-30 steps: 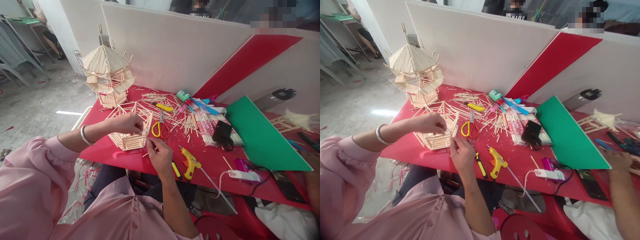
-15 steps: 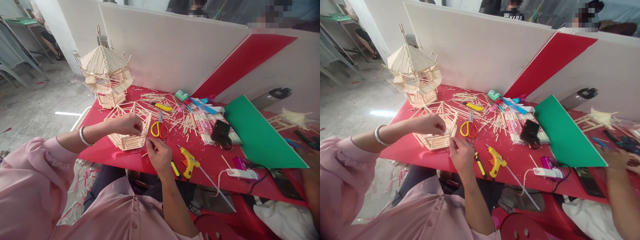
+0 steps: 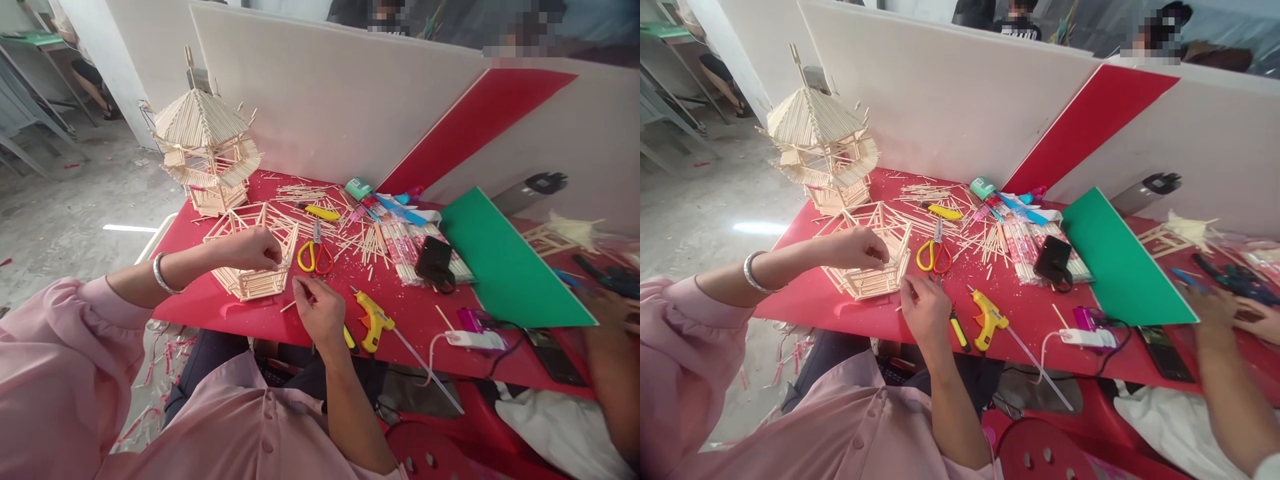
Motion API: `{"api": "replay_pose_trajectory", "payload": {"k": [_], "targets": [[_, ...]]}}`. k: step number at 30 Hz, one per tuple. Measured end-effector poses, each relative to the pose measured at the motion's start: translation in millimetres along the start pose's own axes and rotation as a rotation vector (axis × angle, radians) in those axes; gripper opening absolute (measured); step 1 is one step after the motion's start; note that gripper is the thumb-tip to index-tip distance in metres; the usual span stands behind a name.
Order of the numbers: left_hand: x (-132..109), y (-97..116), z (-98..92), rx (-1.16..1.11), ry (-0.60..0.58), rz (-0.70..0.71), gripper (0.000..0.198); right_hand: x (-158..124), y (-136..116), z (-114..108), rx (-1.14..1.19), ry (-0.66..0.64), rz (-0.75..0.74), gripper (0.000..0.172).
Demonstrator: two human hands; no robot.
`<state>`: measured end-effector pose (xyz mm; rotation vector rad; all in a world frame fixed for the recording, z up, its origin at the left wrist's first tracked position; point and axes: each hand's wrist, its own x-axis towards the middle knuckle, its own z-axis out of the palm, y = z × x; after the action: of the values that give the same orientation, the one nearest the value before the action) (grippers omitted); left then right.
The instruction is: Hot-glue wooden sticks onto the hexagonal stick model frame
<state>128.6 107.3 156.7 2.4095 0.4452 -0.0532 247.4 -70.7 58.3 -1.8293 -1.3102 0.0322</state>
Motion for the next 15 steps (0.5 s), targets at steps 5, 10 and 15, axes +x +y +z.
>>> {"api": "replay_pose_trajectory", "payload": {"k": [5, 10, 15], "targets": [[-1.5, -0.5, 0.2, 0.041, 0.008, 0.008, 0.014, 5.1, 9.8, -11.2, -0.089, -0.061, 0.147, 0.030], [-3.5, -4.2, 0.4, 0.022, 0.032, 0.030, 0.015, 38.8, 30.7, -16.8, -0.340, -0.238, 0.338, 0.032], [-14.5, 0.1, -0.3, -0.058, 0.159, 0.143, 0.016, 67.9, 52.1, -3.2, -0.512, -0.391, 0.408, 0.039]]}}
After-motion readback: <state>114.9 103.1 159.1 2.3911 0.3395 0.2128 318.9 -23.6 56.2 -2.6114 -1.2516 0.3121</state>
